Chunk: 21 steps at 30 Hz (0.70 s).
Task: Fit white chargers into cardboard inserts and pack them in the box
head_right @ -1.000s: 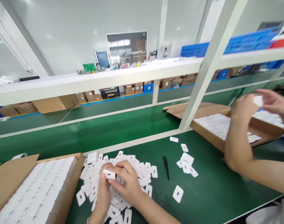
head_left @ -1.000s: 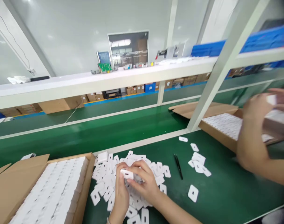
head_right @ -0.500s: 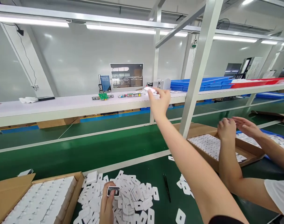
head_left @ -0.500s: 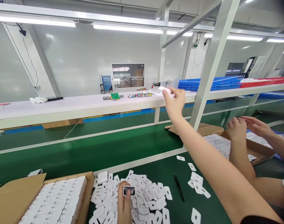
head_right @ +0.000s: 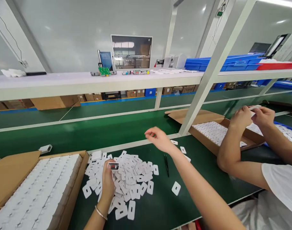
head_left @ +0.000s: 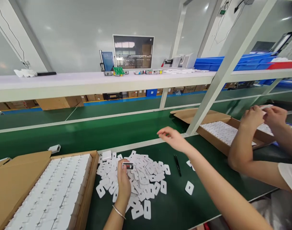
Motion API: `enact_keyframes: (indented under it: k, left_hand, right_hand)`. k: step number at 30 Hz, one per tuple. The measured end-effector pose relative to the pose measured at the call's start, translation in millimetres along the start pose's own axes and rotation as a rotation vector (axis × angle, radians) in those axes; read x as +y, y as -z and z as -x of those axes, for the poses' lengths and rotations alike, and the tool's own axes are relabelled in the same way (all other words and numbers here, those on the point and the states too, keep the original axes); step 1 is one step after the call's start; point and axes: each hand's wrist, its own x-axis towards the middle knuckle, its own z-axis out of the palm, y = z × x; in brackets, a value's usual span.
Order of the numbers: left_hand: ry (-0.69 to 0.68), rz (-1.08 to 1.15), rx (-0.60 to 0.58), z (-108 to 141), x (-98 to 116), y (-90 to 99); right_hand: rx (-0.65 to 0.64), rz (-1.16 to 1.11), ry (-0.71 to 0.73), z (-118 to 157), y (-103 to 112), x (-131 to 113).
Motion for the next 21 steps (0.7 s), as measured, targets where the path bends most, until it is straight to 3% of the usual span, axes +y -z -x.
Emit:
enact_keyframes:
  k: [1, 2, 7, 10, 14, 17, 21]
  left_hand:
    - [0.001, -0.013, 0.008, -1, 0, 0.4]
    - [0.007, -0.024, 0.014, -1, -1, 0.7]
    - [0.014, -0.006, 0.042, -3, -8, 0.6]
    - [-0.026, 0.052, 0.058, -5, -11, 0.3]
    - [-0.115, 0.049, 0.037, -3, -9, -1.3]
    - [-0.147, 0.007, -0.014, 1, -5, -3.6]
    - [-0.195, -0.077, -0.073, 7, -6, -5.4]
  right_hand:
    - [-0.132, 0.015, -0.081, 11, -15, 7]
    - [-0.186, 0.067, -0.153, 20, -29, 12]
    - [-0.265, 0.156, -0.227, 42, -85, 27]
    - [-0.270, 0.182, -0.242, 44, -100, 36]
    - [-0.262, 0.196, -0.272, 50, -103, 44]
    - [-0.204, 0.115, -0.178, 61, -101, 34]
    - [0.004, -0.130, 0.169, 78, -108, 5]
